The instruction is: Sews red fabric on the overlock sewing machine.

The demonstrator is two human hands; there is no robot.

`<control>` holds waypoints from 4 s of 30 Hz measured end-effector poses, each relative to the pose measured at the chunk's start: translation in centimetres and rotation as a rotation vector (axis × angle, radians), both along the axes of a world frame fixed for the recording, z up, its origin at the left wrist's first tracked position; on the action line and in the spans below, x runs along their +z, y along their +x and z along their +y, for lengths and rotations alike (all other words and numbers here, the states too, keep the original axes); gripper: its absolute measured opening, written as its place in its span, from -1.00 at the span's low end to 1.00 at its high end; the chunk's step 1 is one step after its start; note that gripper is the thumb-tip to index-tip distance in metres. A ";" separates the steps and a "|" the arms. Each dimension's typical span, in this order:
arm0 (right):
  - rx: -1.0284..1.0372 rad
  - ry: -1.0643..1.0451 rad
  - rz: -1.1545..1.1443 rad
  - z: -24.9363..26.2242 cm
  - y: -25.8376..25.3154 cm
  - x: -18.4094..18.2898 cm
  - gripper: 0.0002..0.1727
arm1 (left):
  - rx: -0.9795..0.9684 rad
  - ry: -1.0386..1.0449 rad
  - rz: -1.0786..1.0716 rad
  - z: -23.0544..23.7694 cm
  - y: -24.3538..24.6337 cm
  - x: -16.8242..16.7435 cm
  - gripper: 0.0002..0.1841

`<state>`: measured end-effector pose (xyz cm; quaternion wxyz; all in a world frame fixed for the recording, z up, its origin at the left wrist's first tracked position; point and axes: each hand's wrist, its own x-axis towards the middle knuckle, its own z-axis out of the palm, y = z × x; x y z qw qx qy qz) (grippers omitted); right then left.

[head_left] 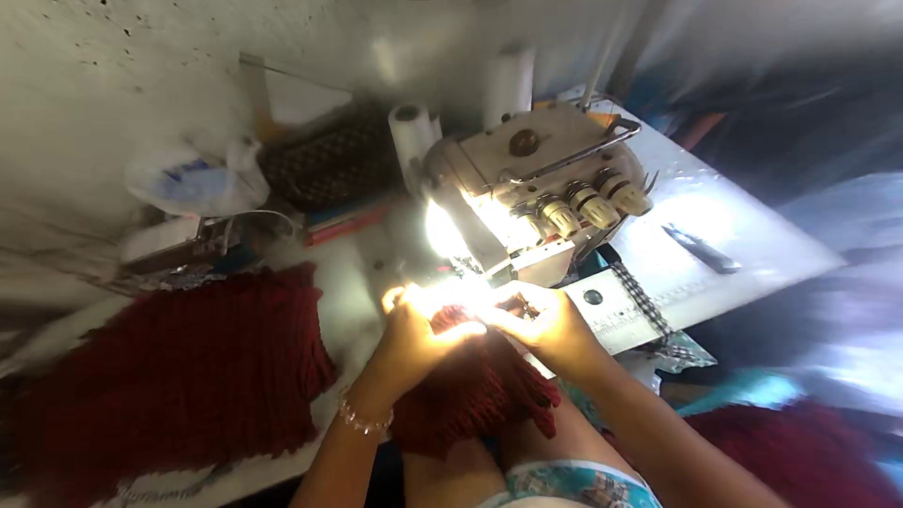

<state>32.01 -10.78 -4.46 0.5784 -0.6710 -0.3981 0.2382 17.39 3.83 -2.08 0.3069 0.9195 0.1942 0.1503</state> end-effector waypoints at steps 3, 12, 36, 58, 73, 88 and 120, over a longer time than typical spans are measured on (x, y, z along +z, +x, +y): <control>0.029 0.017 0.101 -0.2 0.3 0.3 -0.88 | -0.010 -0.073 0.018 0.3 -0.1 0.7 -0.64; 0.159 0.119 -0.030 -1.1 0.4 0.9 -0.86 | 0.022 -0.204 -0.095 0.2 0.2 0.5 -0.81; 0.030 0.278 -0.202 -1.1 -1.0 1.4 -0.83 | 0.081 -0.452 -0.023 0.4 0.6 3.4 -0.98; -0.003 0.310 0.046 1.0 -0.5 1.3 -0.53 | 0.073 -0.562 -0.152 -0.1 0.6 2.9 -0.95; -0.144 0.214 -0.333 1.0 -1.0 0.2 -0.79 | 0.087 -0.608 -0.156 -0.2 0.6 3.2 -0.94; -0.195 0.189 -0.437 -0.1 -2.6 -1.0 -0.74 | 0.192 -0.575 -0.282 -0.2 -0.2 2.4 -0.92; 0.301 0.434 0.342 4.7 -9.4 5.5 -0.87 | 0.147 0.444 -0.471 2.2 -8.3 7.2 -0.82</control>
